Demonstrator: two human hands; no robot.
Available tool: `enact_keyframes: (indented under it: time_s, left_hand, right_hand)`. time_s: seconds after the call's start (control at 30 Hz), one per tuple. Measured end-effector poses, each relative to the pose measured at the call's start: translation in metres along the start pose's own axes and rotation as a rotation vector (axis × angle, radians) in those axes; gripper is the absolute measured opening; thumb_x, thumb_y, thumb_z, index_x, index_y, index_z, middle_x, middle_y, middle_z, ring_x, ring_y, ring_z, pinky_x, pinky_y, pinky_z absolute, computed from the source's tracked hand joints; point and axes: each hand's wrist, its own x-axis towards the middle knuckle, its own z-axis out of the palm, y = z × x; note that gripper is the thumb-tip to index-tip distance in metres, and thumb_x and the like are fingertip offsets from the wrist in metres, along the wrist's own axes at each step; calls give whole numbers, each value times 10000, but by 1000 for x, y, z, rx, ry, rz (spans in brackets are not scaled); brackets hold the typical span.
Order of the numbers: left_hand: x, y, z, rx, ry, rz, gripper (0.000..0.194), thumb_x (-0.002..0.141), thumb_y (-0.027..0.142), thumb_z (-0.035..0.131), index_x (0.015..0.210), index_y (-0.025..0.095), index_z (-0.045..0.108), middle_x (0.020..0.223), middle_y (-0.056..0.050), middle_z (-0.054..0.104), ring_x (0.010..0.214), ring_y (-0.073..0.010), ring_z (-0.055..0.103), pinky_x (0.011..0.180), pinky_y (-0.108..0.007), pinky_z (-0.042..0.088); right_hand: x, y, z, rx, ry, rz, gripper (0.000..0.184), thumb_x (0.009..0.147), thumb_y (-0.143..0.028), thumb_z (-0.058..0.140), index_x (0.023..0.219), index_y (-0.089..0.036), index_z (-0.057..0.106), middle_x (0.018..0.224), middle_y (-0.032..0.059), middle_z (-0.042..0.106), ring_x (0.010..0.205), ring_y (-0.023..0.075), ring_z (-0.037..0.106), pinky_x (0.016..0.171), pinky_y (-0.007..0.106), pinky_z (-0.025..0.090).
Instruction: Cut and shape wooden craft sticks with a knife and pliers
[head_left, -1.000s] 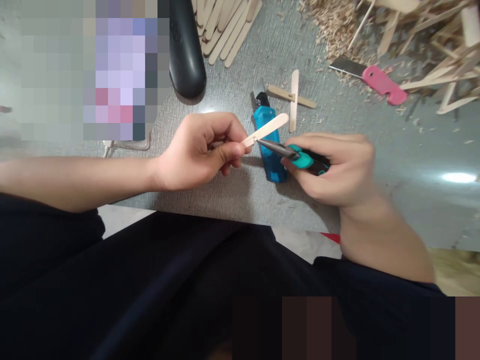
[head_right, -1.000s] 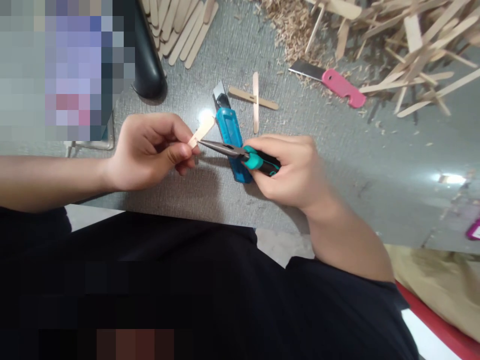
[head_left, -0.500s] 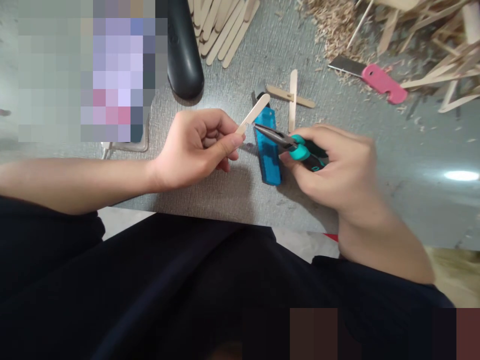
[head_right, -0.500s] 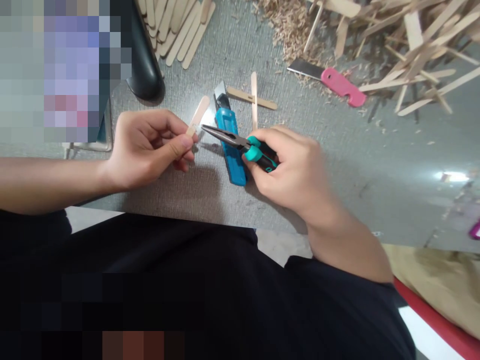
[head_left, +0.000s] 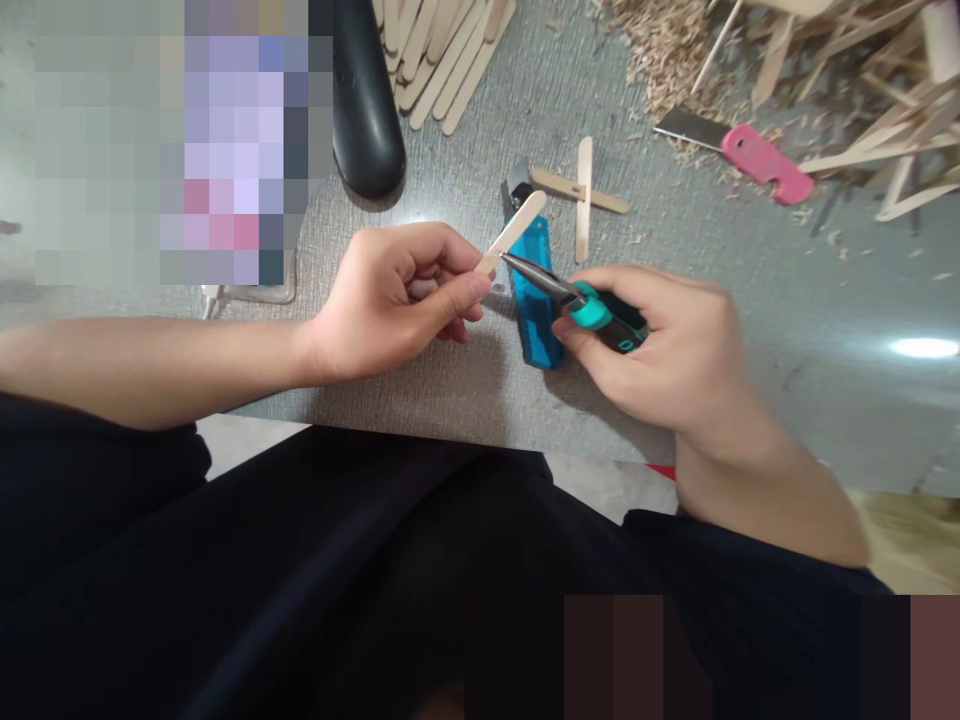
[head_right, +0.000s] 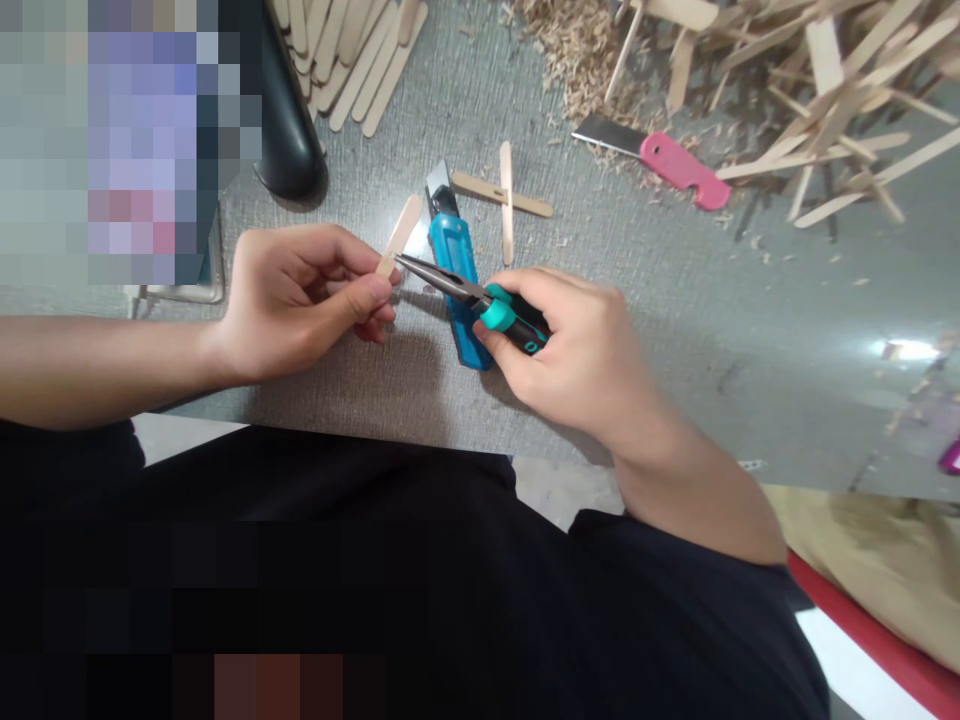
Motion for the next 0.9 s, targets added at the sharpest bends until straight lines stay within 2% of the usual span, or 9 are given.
enact_keyframes:
  time_s: [0.23, 0.37, 0.6, 0.67, 0.73, 0.83, 0.9]
  left_hand:
    - [0, -3, 1, -22, -20, 27, 139, 1012, 163, 869, 908, 187, 780, 766, 8, 801, 651, -95, 794, 626, -167, 679]
    - [0, -4, 0, -5, -30, 26, 176, 1011, 241, 907, 912, 192, 771, 778, 0, 809, 659, -107, 794, 630, -188, 685]
    - [-2, -4, -2, 46, -72, 67, 222, 1017, 309, 915, 911, 200, 752, 801, -16, 819, 665, -117, 798, 619, -207, 663]
    - [-2, -2, -2, 28, -76, 55, 249, 1010, 314, 931, 903, 192, 742, 794, -20, 819, 652, -116, 797, 601, -199, 651]
    - [-1, 1, -1, -38, -91, -15, 325, 985, 363, 976, 886, 181, 727, 760, -18, 810, 622, -116, 789, 576, -191, 645]
    - [2, 5, 0, -188, -133, -153, 498, 884, 530, 1058, 881, 166, 718, 710, 2, 793, 561, -111, 763, 524, -186, 633]
    - [4, 7, 0, -249, -145, -195, 587, 813, 622, 1080, 886, 165, 719, 710, 12, 793, 548, -111, 761, 502, -186, 624]
  right_hand:
    - [-1, 0, 0, 59, -19, 31, 142, 951, -272, 789, 1087, -299, 821, 891, -8, 837, 754, 222, 790, 711, 370, 619]
    - [-1, 1, 0, 64, -38, 41, 128, 957, -293, 790, 1082, -306, 811, 879, -14, 830, 751, 225, 789, 705, 370, 610]
    - [-1, 1, 1, 57, -13, 27, 72, 923, -294, 769, 988, -293, 800, 727, -35, 743, 565, 185, 641, 565, 342, 519]
    - [-2, 1, 3, 4, 25, 3, 86, 913, -267, 753, 985, -295, 790, 738, -26, 748, 579, 188, 644, 579, 347, 513]
    - [-2, 4, 5, -90, 86, -69, 133, 872, -240, 741, 991, -294, 767, 769, -13, 754, 614, 193, 648, 597, 348, 496]
    - [-1, 12, 10, -272, 213, -191, 194, 829, -249, 715, 1019, -281, 740, 806, 27, 735, 682, 224, 647, 619, 362, 447]
    - [0, 18, 14, -413, 311, -234, 152, 857, -289, 695, 1005, -275, 727, 801, 55, 713, 697, 248, 638, 615, 383, 383]
